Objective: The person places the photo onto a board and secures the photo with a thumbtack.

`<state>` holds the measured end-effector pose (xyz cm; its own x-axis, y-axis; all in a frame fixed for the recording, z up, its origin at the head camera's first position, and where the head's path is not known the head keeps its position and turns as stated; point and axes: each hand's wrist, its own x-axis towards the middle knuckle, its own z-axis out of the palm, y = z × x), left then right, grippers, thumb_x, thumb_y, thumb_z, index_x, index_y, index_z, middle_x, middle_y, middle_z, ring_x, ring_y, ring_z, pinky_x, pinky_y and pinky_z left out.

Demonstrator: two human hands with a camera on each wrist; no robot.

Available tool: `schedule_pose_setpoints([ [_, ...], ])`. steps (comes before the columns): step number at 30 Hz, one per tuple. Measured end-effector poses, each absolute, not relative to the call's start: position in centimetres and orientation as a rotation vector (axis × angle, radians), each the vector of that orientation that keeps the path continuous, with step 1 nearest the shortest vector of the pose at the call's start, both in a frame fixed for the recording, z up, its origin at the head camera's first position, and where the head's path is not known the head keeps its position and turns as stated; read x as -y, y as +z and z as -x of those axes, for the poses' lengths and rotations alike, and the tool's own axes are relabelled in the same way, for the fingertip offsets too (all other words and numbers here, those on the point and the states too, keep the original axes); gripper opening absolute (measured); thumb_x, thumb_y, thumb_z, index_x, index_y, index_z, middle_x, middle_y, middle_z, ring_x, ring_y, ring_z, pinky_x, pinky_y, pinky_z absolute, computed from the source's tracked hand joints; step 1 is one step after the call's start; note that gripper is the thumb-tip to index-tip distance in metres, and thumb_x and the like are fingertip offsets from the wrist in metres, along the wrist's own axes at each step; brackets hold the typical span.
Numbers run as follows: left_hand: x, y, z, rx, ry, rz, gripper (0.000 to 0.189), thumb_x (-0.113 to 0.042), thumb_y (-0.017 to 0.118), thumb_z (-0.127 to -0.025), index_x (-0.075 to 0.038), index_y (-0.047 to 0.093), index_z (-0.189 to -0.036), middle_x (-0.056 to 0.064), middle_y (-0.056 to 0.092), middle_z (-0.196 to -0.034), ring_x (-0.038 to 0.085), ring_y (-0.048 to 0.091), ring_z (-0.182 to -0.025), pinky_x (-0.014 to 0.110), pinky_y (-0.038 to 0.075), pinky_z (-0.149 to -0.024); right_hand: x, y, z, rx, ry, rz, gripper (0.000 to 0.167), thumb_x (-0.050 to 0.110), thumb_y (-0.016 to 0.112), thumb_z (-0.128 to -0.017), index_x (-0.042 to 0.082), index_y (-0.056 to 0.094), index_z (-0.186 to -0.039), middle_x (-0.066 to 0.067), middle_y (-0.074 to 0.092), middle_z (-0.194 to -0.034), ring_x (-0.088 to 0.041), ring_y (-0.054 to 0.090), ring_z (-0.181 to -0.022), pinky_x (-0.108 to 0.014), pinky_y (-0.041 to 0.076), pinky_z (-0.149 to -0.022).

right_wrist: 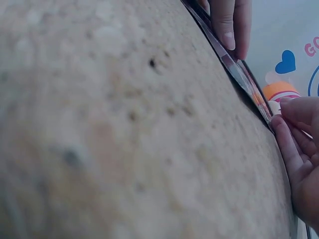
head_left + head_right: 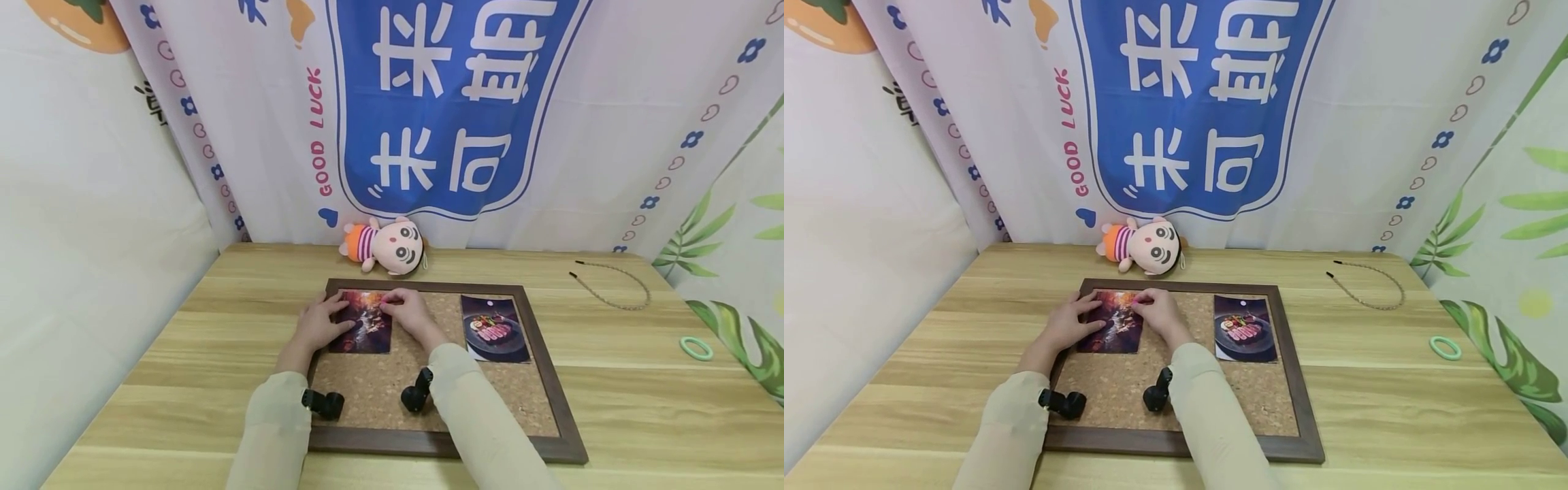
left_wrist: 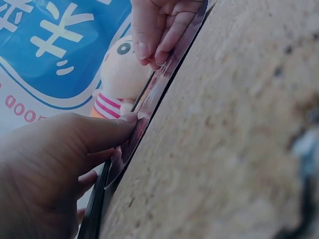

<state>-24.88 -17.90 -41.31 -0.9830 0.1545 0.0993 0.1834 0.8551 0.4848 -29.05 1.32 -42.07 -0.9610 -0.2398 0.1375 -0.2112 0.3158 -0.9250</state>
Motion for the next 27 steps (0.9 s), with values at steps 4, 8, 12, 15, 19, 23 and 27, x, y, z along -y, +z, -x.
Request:
schedule_pose_setpoints([
  [4,17.9,-41.4,24.9,3.039,-0.745,0.254,0.068,-0.046,0.062,-0.073,-0.008,0.045,-0.127,0.009,0.028,-0.137,0.035,0.011,-0.126,0.058,0.007,-0.093,-1.3,-42.1,29.1,-2.538,-1.760,0.444,0.009,0.004,0.065,-0.075,-0.001,0.065,-0.082,-0.006,0.062,-0.078,-0.011,0.055,-0.067,-0.023,0.044,-0.062],
  [8,17.8,-41.4,25.0,3.075,-0.725,0.249,0.079,-0.053,0.063,-0.067,-0.010,0.042,-0.129,0.008,0.026,-0.138,0.035,0.008,-0.126,0.058,0.005,-0.093,-1.2,-42.1,29.2,-2.542,-1.730,0.436,0.009,0.005,0.064,-0.076,-0.001,0.065,-0.083,-0.005,0.062,-0.079,-0.012,0.055,-0.070,-0.024,0.044,-0.064],
  [12,17.8,-41.3,25.0,3.084,-0.728,0.268,0.080,-0.054,0.063,-0.068,-0.010,0.040,-0.130,0.008,0.024,-0.139,0.034,0.006,-0.127,0.059,0.003,-0.093,-1.0,-41.5,29.5,-2.589,-1.644,0.406,0.008,0.007,0.064,-0.076,0.001,0.065,-0.082,-0.004,0.061,-0.077,-0.014,0.054,-0.071,-0.025,0.043,-0.065],
  [15,17.9,-41.3,24.8,3.082,-0.749,0.276,0.079,-0.054,0.062,-0.068,-0.010,0.039,-0.131,0.008,0.023,-0.139,0.034,0.005,-0.127,0.059,0.002,-0.093,-0.8,-40.7,29.8,-2.660,-1.529,0.411,0.008,0.009,0.064,-0.076,0.003,0.066,-0.081,-0.002,0.060,-0.076,-0.014,0.052,-0.072,-0.026,0.041,-0.066],
  [19,17.9,-41.3,24.7,3.070,-0.787,0.279,0.078,-0.052,0.063,-0.069,-0.010,0.038,-0.131,0.007,0.023,-0.140,0.033,0.004,-0.127,0.059,0.001,-0.093,-0.4,-40.0,30.3,-2.665,-1.441,0.418,0.010,0.011,0.063,-0.078,0.004,0.066,-0.084,-0.002,0.060,-0.076,-0.013,0.052,-0.068,-0.024,0.042,-0.063],
  [23,18.0,-41.4,24.8,3.063,-0.804,0.288,0.078,-0.050,0.063,-0.070,-0.010,0.038,-0.132,0.008,0.023,-0.140,0.033,0.003,-0.127,0.059,0.001,-0.092,0.2,-39.5,30.6,-2.613,-1.448,0.395,0.011,0.010,0.061,-0.079,0.002,0.065,-0.087,-0.003,0.060,-0.076,-0.012,0.052,-0.063,-0.023,0.043,-0.058],
  [27,18.0,-41.6,25.0,3.065,-0.824,0.278,0.080,-0.051,0.063,-0.069,-0.011,0.036,-0.132,0.007,0.022,-0.140,0.032,0.002,-0.127,0.059,0.001,-0.093,0.8,-39.2,30.9,-2.624,-1.476,0.412,0.011,0.008,0.061,-0.079,0.001,0.065,-0.086,-0.005,0.060,-0.077,-0.013,0.052,-0.065,-0.022,0.043,-0.059],
])
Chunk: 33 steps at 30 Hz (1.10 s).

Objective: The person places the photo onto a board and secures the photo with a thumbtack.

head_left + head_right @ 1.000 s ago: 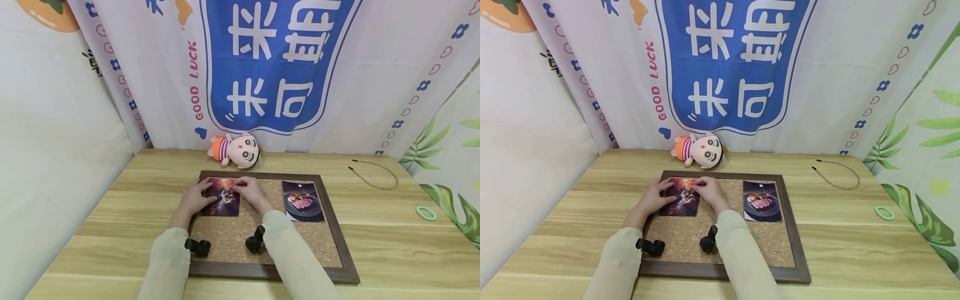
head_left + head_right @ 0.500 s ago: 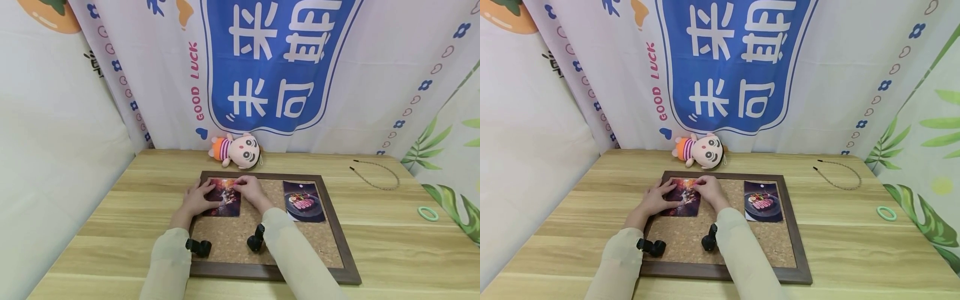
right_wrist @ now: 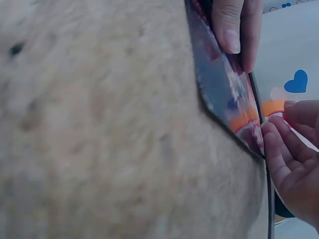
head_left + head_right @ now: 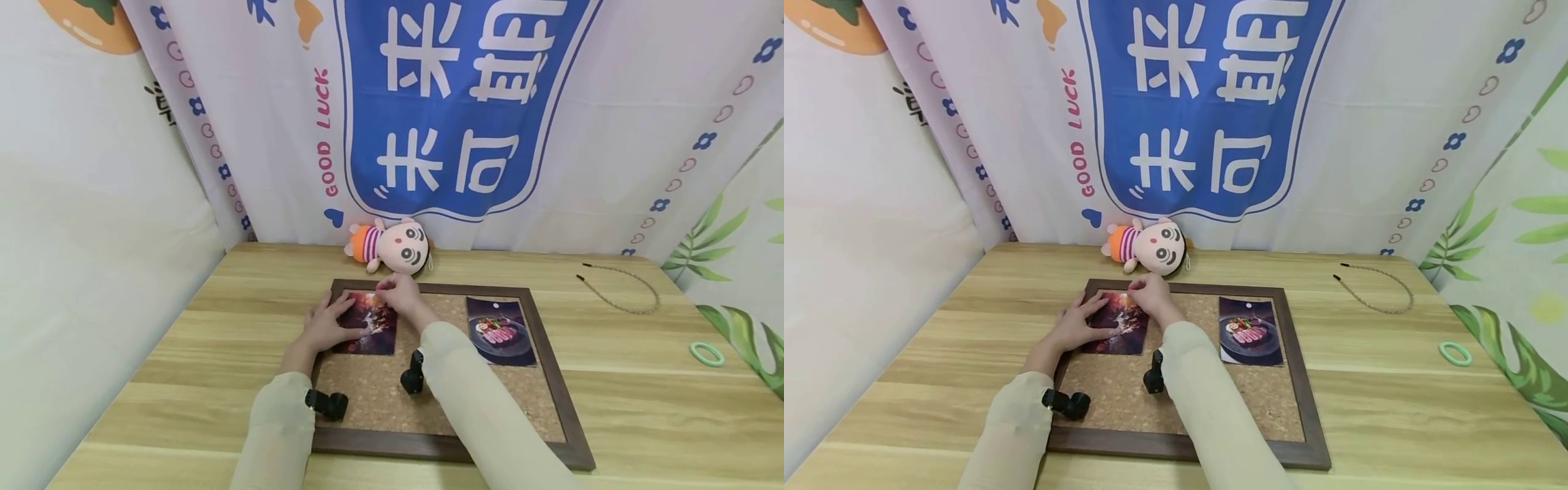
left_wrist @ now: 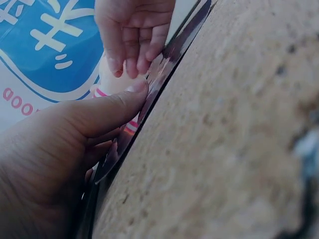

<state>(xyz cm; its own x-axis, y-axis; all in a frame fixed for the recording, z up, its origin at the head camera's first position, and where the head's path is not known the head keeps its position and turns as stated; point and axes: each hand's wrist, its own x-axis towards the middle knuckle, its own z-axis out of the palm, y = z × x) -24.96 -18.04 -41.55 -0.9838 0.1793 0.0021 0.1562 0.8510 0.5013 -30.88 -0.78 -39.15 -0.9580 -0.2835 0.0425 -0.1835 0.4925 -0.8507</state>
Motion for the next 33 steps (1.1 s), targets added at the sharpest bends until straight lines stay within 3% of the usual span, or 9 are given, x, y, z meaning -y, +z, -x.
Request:
schedule_pose_setpoints([
  [5,18.0,-41.6,25.0,-2.983,0.837,-0.265,0.083,-0.050,0.066,-0.067,-0.008,0.036,-0.132,0.009,0.022,-0.140,0.031,0.002,-0.128,0.059,0.002,-0.093,1.0,-38.9,31.0,-2.616,-1.515,0.440,0.011,0.006,0.061,-0.078,-0.001,0.064,-0.086,-0.007,0.062,-0.079,-0.016,0.053,-0.070,-0.023,0.043,-0.063],
  [12,18.0,-41.6,25.0,-2.976,0.816,-0.272,0.084,-0.052,0.065,-0.067,-0.009,0.036,-0.132,0.010,0.023,-0.139,0.032,0.003,-0.127,0.060,0.003,-0.092,1.4,-39.1,30.9,-2.566,-1.513,0.409,0.013,0.006,0.061,-0.079,-0.001,0.064,-0.089,-0.008,0.062,-0.082,-0.015,0.054,-0.065,-0.023,0.045,-0.059],
  [20,17.8,-41.2,24.8,-2.973,0.780,-0.280,0.081,-0.051,0.064,-0.068,-0.009,0.036,-0.132,0.009,0.022,-0.140,0.033,0.002,-0.127,0.060,0.003,-0.092,2.5,-40.1,31.1,-2.730,-1.370,0.392,0.013,0.015,0.063,-0.078,0.008,0.068,-0.088,0.000,0.063,-0.086,-0.014,0.054,-0.079,-0.025,0.041,-0.071],
  [33,18.1,-41.1,24.8,-2.972,0.762,-0.287,0.079,-0.049,0.063,-0.070,-0.010,0.036,-0.133,0.008,0.021,-0.140,0.032,0.001,-0.127,0.060,0.002,-0.092,3.0,-40.9,31.2,-2.829,-1.340,0.406,0.010,0.011,0.063,-0.075,0.008,0.069,-0.083,0.000,0.062,-0.078,-0.015,0.054,-0.073,-0.024,0.042,-0.066],
])
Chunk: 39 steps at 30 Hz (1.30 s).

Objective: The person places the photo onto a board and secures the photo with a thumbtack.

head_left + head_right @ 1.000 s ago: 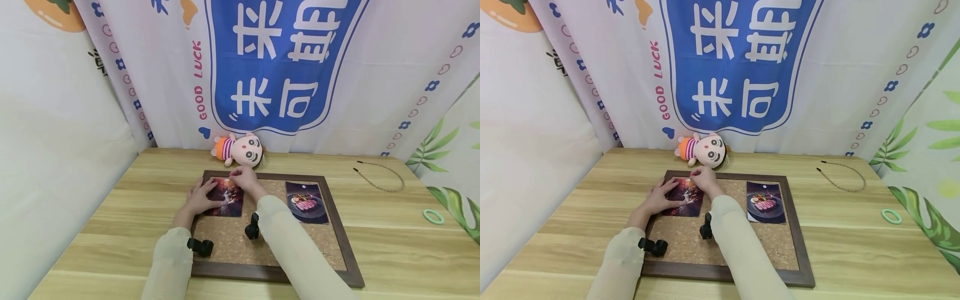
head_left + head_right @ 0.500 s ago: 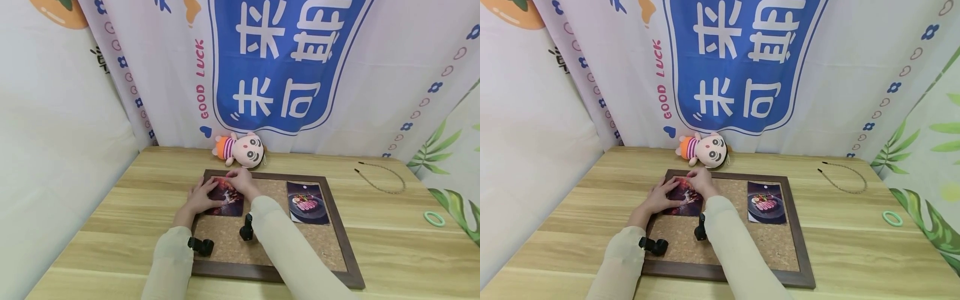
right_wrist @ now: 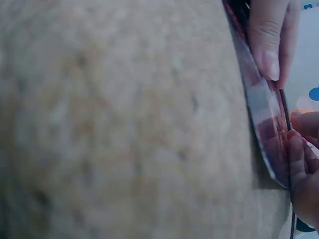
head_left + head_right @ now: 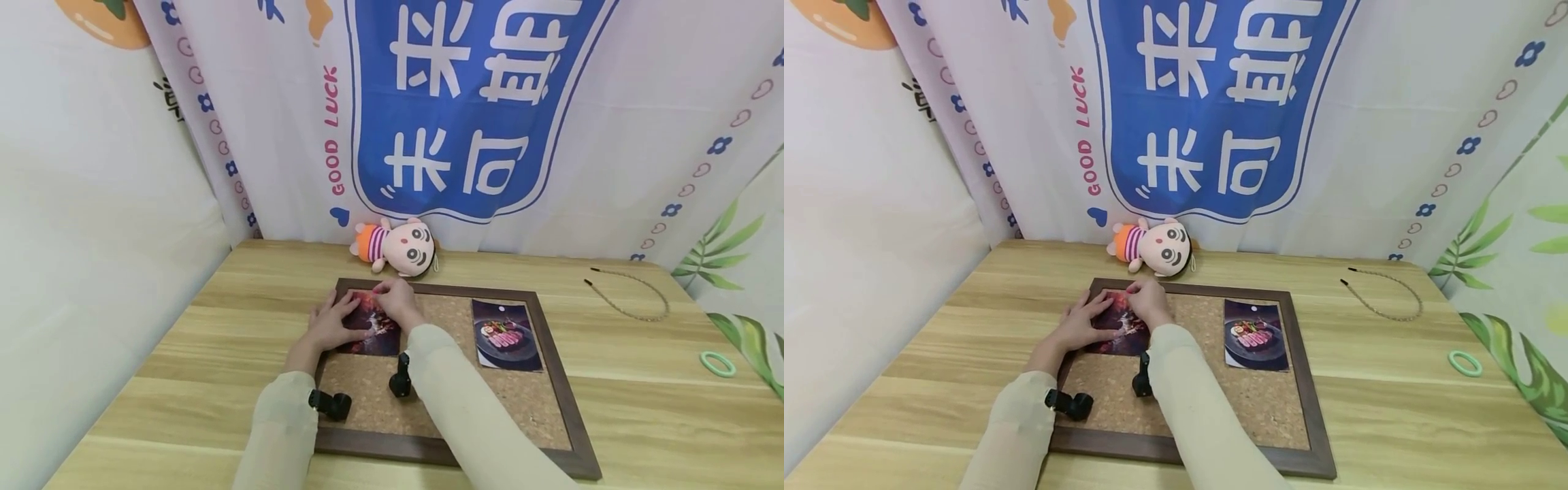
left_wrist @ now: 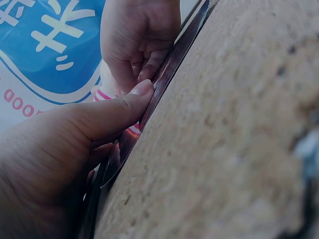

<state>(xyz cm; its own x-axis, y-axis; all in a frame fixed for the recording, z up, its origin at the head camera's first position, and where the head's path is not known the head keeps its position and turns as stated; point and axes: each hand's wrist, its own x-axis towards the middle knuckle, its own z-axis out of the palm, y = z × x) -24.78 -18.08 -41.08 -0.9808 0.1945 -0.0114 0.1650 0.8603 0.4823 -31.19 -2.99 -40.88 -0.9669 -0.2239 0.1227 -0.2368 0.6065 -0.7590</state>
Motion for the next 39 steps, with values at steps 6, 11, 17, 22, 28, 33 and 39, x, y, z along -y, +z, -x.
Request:
schedule_pose_setpoints([
  [6,18.11,-41.11,24.77,-2.973,0.769,-0.283,0.079,-0.049,0.063,-0.071,-0.010,0.035,-0.133,0.008,0.020,-0.140,0.032,0.000,-0.127,0.060,0.001,-0.092,2.88,-40.46,31.12,2.821,1.361,-0.410,0.011,0.010,0.061,-0.076,0.008,0.068,-0.085,0.000,0.062,-0.081,-0.015,0.052,-0.072,-0.024,0.041,-0.064],
  [11,17.97,-41.15,24.82,-2.975,0.753,-0.290,0.079,-0.050,0.062,-0.070,-0.010,0.035,-0.133,0.008,0.020,-0.140,0.032,0.001,-0.127,0.060,0.001,-0.092,2.61,-40.53,31.12,2.829,1.326,-0.426,0.010,0.013,0.062,-0.077,0.008,0.068,-0.084,0.000,0.062,-0.079,-0.016,0.053,-0.073,-0.025,0.041,-0.066],
  [17,17.79,-41.40,24.93,-2.999,0.698,-0.294,0.083,-0.058,0.059,-0.068,-0.013,0.035,-0.133,0.007,0.021,-0.140,0.032,0.002,-0.127,0.060,0.001,-0.092,2.50,-40.77,31.19,2.861,1.223,-0.424,0.010,0.017,0.063,-0.076,0.012,0.069,-0.083,0.003,0.061,-0.081,-0.015,0.054,-0.077,-0.025,0.040,-0.070],
  [22,17.91,-41.62,24.96,-3.004,0.692,-0.292,0.084,-0.059,0.060,-0.067,-0.014,0.035,-0.133,0.006,0.021,-0.140,0.031,0.001,-0.128,0.059,0.000,-0.092,2.66,-40.64,31.18,2.889,1.266,-0.396,0.011,0.019,0.062,-0.077,0.013,0.069,-0.085,0.003,0.062,-0.081,-0.014,0.053,-0.076,-0.025,0.040,-0.070],
  [28,18.06,-41.63,24.91,-3.004,0.700,-0.301,0.083,-0.058,0.061,-0.067,-0.013,0.035,-0.133,0.007,0.021,-0.140,0.032,0.002,-0.127,0.060,-0.001,-0.092,2.75,-40.51,31.23,2.896,1.304,-0.385,0.013,0.019,0.062,-0.078,0.013,0.069,-0.088,0.003,0.062,-0.083,-0.014,0.053,-0.077,-0.025,0.041,-0.070],
  [33,18.01,-41.44,24.79,-2.998,0.697,-0.311,0.084,-0.059,0.060,-0.067,-0.013,0.035,-0.133,0.008,0.021,-0.140,0.032,0.001,-0.127,0.060,-0.001,-0.091,2.70,-40.55,31.23,2.930,1.252,-0.375,0.012,0.020,0.062,-0.078,0.016,0.069,-0.087,0.004,0.062,-0.085,-0.014,0.054,-0.080,-0.026,0.041,-0.072],
  [39,17.82,-41.06,24.54,-2.995,0.689,-0.290,0.084,-0.058,0.061,-0.067,-0.014,0.035,-0.133,0.007,0.022,-0.140,0.031,0.001,-0.128,0.059,-0.002,-0.092,2.71,-40.68,31.26,2.964,1.232,-0.343,0.012,0.022,0.061,-0.078,0.019,0.069,-0.086,0.006,0.062,-0.086,-0.014,0.054,-0.081,-0.027,0.041,-0.071],
])
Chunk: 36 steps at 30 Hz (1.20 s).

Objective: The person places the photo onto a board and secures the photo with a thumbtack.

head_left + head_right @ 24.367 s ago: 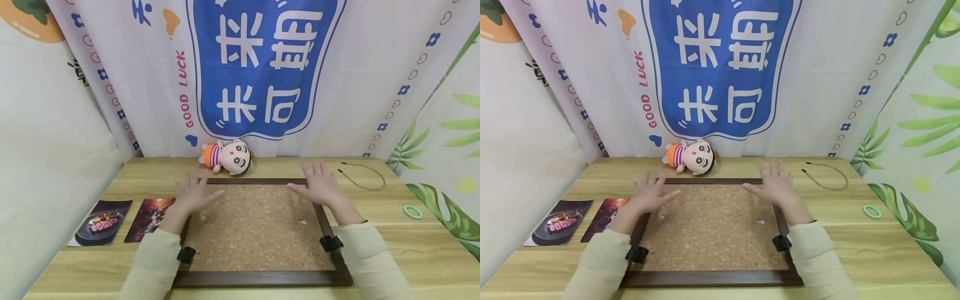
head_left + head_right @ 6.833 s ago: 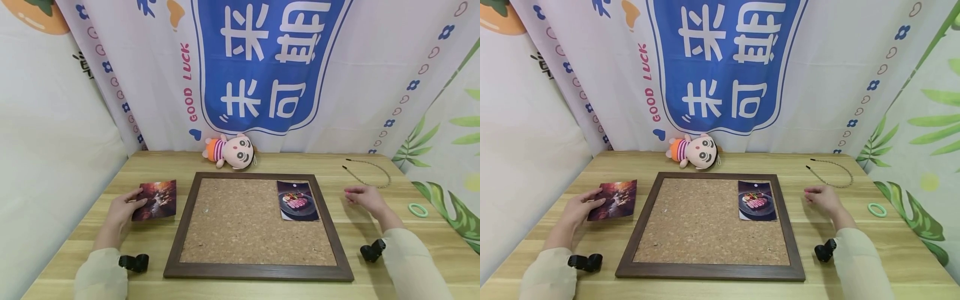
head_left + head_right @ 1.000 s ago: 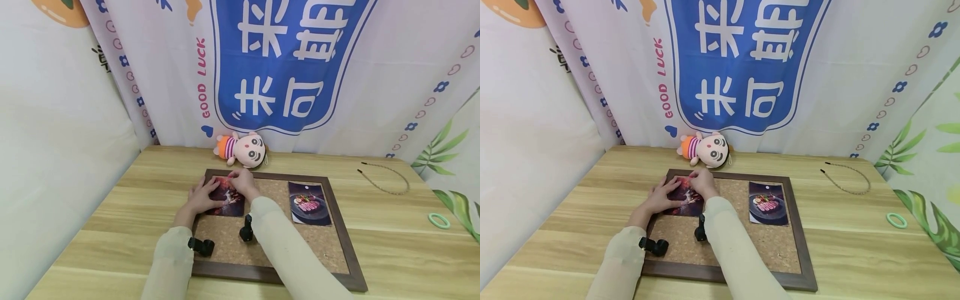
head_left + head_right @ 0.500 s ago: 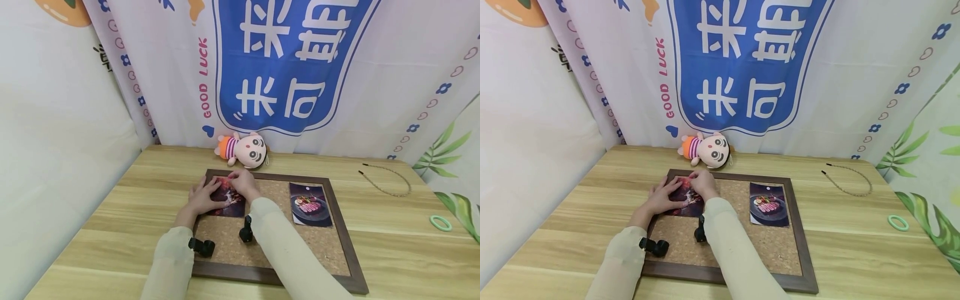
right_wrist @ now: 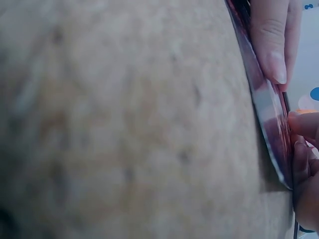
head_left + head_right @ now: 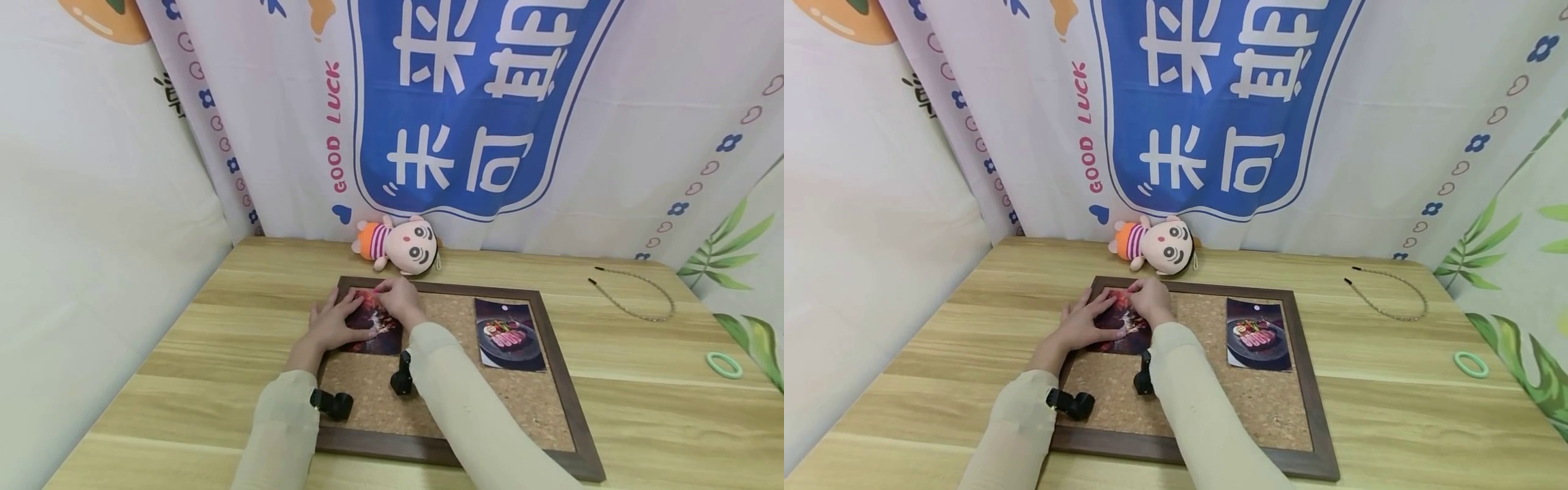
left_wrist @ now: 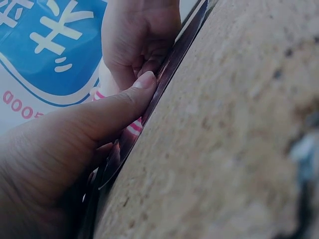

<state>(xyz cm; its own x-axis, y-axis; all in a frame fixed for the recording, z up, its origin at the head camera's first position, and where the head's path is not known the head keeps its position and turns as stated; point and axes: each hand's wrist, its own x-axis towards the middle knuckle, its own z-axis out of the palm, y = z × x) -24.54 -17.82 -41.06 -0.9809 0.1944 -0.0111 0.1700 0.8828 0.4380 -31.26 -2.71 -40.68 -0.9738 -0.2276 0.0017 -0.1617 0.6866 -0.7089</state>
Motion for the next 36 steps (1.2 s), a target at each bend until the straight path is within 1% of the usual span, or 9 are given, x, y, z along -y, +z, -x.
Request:
schedule_pose_setpoints([
  [7,17.9,-41.3,24.6,-2.996,0.681,-0.293,0.085,-0.058,0.060,-0.067,-0.012,0.035,-0.133,0.010,0.022,-0.140,0.033,0.002,-0.127,0.061,-0.001,-0.091,2.7,-40.9,31.3,-2.814,-1.180,0.304,0.011,0.024,0.062,-0.078,0.020,0.070,-0.085,0.007,0.062,-0.086,-0.013,0.054,-0.080,-0.027,0.041,-0.069],
  [12,18.0,-41.3,24.6,-2.997,0.682,-0.283,0.084,-0.058,0.060,-0.068,-0.013,0.035,-0.133,0.008,0.021,-0.140,0.031,0.001,-0.128,0.060,-0.002,-0.092,2.9,-40.8,31.3,-2.824,-1.147,0.274,0.010,0.025,0.063,-0.077,0.022,0.070,-0.084,0.008,0.062,-0.086,-0.014,0.054,-0.079,-0.028,0.041,-0.068],
  [20,17.8,-41.3,24.7,-2.996,0.698,-0.287,0.084,-0.058,0.060,-0.067,-0.012,0.036,-0.133,0.009,0.022,-0.140,0.032,0.001,-0.127,0.061,-0.002,-0.091,2.8,-40.6,31.3,-2.829,-1.080,0.263,0.009,0.026,0.063,-0.076,0.023,0.069,-0.082,0.008,0.061,-0.086,-0.014,0.053,-0.076,-0.028,0.041,-0.065],
  [24,17.7,-41.2,24.5,-3.000,0.693,-0.283,0.082,-0.056,0.061,-0.068,-0.013,0.036,-0.133,0.007,0.022,-0.140,0.031,0.001,-0.128,0.060,-0.001,-0.092,2.9,-40.5,31.3,-2.847,-1.051,0.285,0.008,0.026,0.063,-0.076,0.023,0.069,-0.081,0.008,0.061,-0.084,-0.013,0.053,-0.074,-0.028,0.041,-0.066],
  [31,17.8,-41.3,24.6,-3.005,0.683,-0.278,0.082,-0.057,0.060,-0.068,-0.013,0.036,-0.133,0.007,0.022,-0.140,0.031,0.001,-0.128,0.061,-0.001,-0.091,3.0,-40.1,31.4,-2.831,-1.036,0.351,0.008,0.021,0.062,-0.077,0.018,0.069,-0.077,0.006,0.061,-0.085,-0.013,0.053,-0.076,-0.028,0.041,-0.069],
  [36,17.8,-41.3,24.5,-3.004,0.692,-0.280,0.080,-0.055,0.061,-0.069,-0.014,0.036,-0.133,0.006,0.022,-0.140,0.030,0.001,-0.128,0.060,-0.001,-0.091,3.1,-39.9,31.4,-2.810,-1.023,0.355,0.008,0.016,0.059,-0.076,0.017,0.067,-0.073,0.006,0.060,-0.082,-0.014,0.052,-0.073,-0.027,0.041,-0.067],
])
